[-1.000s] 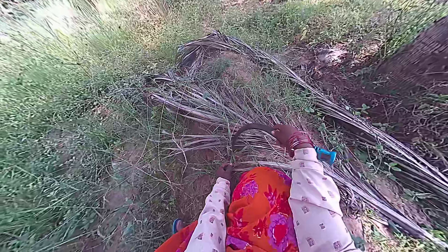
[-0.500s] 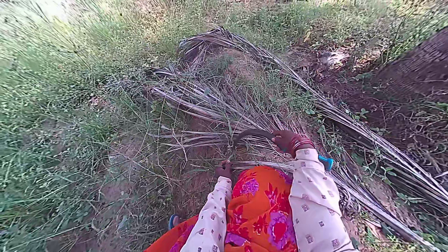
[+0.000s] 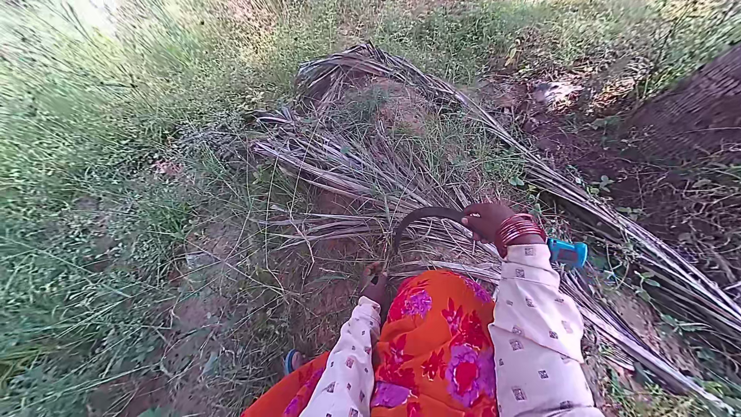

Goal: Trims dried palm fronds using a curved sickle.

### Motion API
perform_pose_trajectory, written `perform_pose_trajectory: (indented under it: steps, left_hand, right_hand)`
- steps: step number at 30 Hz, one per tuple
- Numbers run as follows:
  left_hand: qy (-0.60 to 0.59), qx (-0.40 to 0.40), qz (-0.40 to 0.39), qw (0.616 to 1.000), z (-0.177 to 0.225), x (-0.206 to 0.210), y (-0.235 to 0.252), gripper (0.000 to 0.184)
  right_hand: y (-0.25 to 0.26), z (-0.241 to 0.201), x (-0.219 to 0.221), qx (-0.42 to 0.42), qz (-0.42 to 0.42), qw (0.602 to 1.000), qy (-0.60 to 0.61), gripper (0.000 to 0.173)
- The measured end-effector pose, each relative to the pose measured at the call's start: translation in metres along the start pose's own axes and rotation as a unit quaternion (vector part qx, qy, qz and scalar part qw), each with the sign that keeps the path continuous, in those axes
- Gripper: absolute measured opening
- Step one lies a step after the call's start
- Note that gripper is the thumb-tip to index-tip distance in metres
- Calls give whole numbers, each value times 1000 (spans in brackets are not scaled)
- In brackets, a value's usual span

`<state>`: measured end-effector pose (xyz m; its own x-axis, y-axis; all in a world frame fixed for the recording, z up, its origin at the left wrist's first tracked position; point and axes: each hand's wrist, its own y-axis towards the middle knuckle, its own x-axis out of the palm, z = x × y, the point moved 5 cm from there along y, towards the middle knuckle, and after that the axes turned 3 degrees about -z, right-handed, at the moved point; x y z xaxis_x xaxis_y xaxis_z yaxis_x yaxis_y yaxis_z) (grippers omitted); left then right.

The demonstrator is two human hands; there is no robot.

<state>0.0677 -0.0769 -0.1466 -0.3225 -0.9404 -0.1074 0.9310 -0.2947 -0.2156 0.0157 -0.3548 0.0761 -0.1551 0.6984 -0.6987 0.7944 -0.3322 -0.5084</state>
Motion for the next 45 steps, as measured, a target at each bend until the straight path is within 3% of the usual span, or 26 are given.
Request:
perform_pose_trajectory:
  steps: [3, 9, 12, 17, 26, 32, 38, 41, 45]
  left_hand:
    - [-24, -4, -12, 1000, 7, -3, -3, 43]
    - [-76, 15, 117, 990, 27, -41, 7, 32]
    - [-36, -8, 142, 989, 34, -60, 13, 33]
    - [70, -28, 108, 991, 35, -58, 9, 37]
    - [133, -49, 86, 986, 28, -26, 6, 75]
    - [130, 6, 52, 990, 47, -20, 10, 51]
    - [177, 5, -22, 984, 55, -7, 10, 65]
    - [229, -26, -18, 973, 56, -6, 6, 58]
    - [242, -63, -7, 968, 49, -12, 5, 50]
  right_hand:
    - [0, 7, -4, 10, 9, 1000, 5, 36]
    - [-6, -15, -1, -7, 24, 999, -28, 33]
    - [-5, -39, 12, -40, 2, 997, -65, 34]
    - [13, -49, 33, -64, -8, 995, -77, 35]
    - [11, -33, 33, -33, -85, 992, -88, 38]
    - [8, -28, 25, -20, -78, 993, -86, 38]
    - [17, -30, 41, -17, -115, 989, -94, 37]
    - [16, -29, 43, -17, -120, 987, -104, 38]
    - [12, -20, 25, -2, -49, 997, -66, 37]
